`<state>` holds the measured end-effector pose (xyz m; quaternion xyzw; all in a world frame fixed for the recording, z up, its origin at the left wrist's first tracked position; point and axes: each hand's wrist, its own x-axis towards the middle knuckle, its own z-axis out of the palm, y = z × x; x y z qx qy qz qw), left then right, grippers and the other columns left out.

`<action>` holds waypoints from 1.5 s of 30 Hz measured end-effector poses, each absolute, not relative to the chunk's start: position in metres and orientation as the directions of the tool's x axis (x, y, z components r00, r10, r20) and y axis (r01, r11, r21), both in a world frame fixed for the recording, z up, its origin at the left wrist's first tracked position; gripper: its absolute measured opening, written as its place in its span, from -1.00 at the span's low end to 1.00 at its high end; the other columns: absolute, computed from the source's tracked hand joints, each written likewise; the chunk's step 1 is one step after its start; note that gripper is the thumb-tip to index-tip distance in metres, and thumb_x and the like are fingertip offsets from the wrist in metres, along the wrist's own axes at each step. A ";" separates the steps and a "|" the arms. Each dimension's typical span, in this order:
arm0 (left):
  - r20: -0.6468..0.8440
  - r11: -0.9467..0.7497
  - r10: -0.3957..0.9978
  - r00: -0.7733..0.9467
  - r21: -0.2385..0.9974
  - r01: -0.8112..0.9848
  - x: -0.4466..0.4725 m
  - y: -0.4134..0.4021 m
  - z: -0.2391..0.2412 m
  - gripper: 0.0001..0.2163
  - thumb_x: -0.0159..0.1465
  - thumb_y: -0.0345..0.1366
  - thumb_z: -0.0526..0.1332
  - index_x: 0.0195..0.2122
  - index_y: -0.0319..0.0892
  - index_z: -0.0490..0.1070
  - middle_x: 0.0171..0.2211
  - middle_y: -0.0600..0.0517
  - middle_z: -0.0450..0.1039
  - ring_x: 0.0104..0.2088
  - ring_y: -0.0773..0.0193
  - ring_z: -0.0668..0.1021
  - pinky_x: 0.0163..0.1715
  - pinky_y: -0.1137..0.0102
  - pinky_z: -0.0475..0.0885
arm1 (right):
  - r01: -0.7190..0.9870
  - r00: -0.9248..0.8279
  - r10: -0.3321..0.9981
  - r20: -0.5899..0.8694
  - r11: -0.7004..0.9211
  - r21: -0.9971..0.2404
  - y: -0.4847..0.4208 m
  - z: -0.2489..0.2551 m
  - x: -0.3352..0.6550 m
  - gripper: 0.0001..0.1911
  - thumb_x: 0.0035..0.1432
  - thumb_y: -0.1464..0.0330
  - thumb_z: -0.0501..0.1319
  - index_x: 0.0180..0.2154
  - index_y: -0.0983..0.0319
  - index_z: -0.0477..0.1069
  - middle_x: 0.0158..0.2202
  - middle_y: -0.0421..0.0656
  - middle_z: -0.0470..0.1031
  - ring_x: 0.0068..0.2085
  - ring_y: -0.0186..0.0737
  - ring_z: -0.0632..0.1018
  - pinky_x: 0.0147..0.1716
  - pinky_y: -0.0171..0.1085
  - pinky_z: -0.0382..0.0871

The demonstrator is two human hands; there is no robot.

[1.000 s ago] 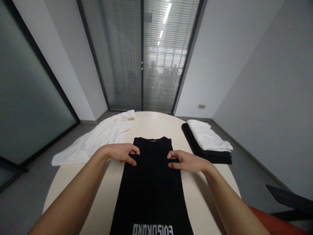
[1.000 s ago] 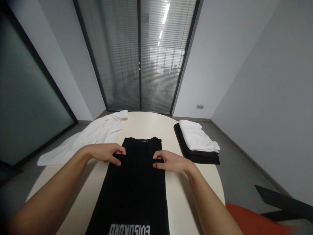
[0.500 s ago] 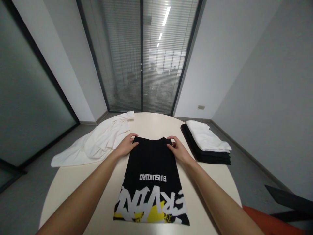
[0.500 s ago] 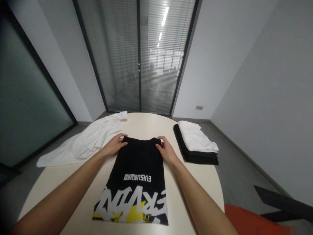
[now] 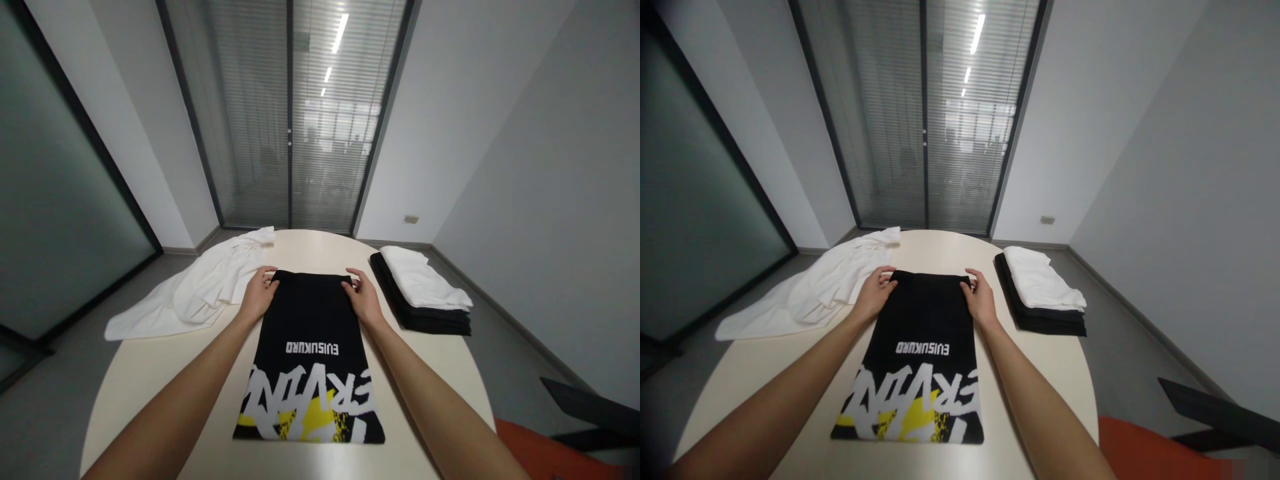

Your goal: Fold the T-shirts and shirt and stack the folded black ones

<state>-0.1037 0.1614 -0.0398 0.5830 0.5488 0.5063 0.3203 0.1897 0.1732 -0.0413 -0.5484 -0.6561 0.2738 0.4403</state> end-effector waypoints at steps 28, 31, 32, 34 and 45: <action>0.214 -0.278 0.952 0.217 0.318 0.906 -0.091 0.128 -0.045 -0.55 0.44 -0.18 0.01 0.33 -0.08 0.29 0.44 -0.17 0.01 0.40 -0.19 0.13 0.30 -0.12 0.09 | 0.559 -0.793 0.609 0.007 0.732 -0.389 0.048 0.019 0.123 -0.13 0.22 -0.15 0.13 0.41 0.09 0.05 0.47 -0.02 -0.07 0.45 0.25 -0.08 0.34 0.33 -0.40; 0.225 -0.293 0.947 0.229 0.317 0.902 -0.092 0.129 -0.046 -0.55 0.45 -0.17 -0.01 0.32 -0.10 0.29 0.43 -0.19 0.02 0.40 -0.18 0.14 0.30 -0.13 0.08 | 0.286 -0.935 0.348 0.068 0.854 -0.435 0.027 0.023 0.111 -0.21 0.25 -0.08 0.18 0.39 0.03 0.09 0.46 -0.10 -0.01 0.46 0.04 -0.01 0.40 0.13 -0.30; 0.228 -0.300 0.945 0.234 0.322 0.898 -0.093 0.129 -0.046 -0.55 0.45 -0.16 -0.01 0.32 -0.09 0.29 0.43 -0.19 0.03 0.40 -0.17 0.15 0.30 -0.13 0.08 | 0.224 -0.955 0.286 0.080 0.869 -0.440 0.020 0.022 0.107 -0.25 0.27 -0.05 0.18 0.39 0.01 0.10 0.46 -0.12 0.00 0.46 0.00 0.00 0.41 0.08 -0.26; 0.236 -0.322 0.938 0.252 0.332 0.887 -0.097 0.130 -0.045 -0.55 0.45 -0.14 -0.01 0.31 -0.08 0.31 0.42 -0.17 0.05 0.39 -0.14 0.16 0.30 -0.11 0.10 | 0.173 -0.969 0.232 0.086 0.883 -0.437 0.010 0.018 0.102 -0.29 0.29 -0.01 0.18 0.38 -0.01 0.11 0.46 -0.14 0.00 0.45 0.00 0.01 0.41 0.07 -0.23; 0.312 -0.358 0.915 0.254 0.347 0.867 -0.111 0.136 -0.050 -0.56 0.43 -0.16 0.00 0.28 -0.09 0.36 0.39 -0.10 0.14 0.36 -0.04 0.24 0.33 0.05 0.15 | 0.202 -0.960 0.275 0.055 0.814 -0.545 0.026 0.021 0.113 -0.43 0.33 -0.01 0.13 0.28 0.04 0.33 0.42 -0.12 0.12 0.44 0.04 0.06 0.40 0.08 -0.15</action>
